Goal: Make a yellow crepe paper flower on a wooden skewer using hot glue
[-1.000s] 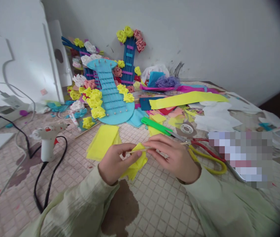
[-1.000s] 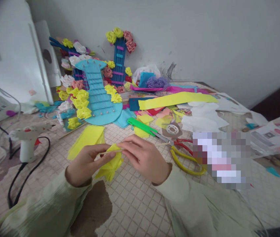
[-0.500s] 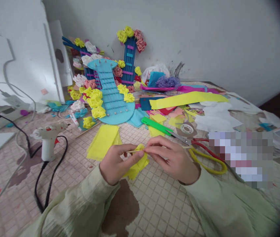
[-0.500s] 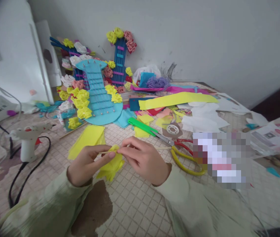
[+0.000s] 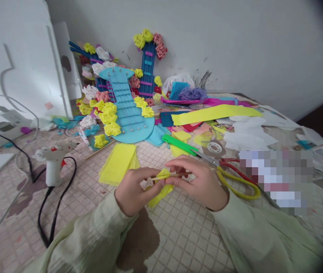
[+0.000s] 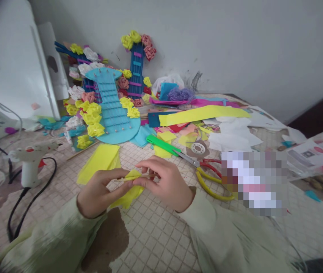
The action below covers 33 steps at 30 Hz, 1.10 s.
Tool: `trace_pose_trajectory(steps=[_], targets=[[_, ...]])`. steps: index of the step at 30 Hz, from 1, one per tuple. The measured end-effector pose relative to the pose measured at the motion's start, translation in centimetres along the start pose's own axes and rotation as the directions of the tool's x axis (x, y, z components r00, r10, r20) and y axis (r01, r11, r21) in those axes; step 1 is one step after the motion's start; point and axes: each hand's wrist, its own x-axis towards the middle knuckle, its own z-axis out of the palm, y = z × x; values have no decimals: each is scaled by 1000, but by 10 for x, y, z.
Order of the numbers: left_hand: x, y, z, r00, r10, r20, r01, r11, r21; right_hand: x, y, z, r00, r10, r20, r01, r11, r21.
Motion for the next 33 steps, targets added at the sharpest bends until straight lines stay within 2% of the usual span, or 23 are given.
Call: trace_pose_trajectory(steps=[5,13,17,24,29,33], targets=[[0,0,-1,998,48,-44,-46,997,56,0,0,3,1000,6,-10,-6,1000,13],[1,-1,-1,997,-76,-3,76,997,-16,0,3,5,999,-24,-33,22,999,-44],[4,-7,0,988,-152,-32,148,983,-112,3,5,9,999,-25,-44,22,998,-66],[6,-13,-8,984,-132,-119,118,986,-120,18,2,15,998,-30,-53,26,996,-84],[5,-13,-12,968,-77,-240,80,997,4,33,-3,10,994,-70,87,78,992,-96],[4,-12,-13,959,-58,-277,80,994,71,41,-2,7,988,-27,150,40,996,-85]])
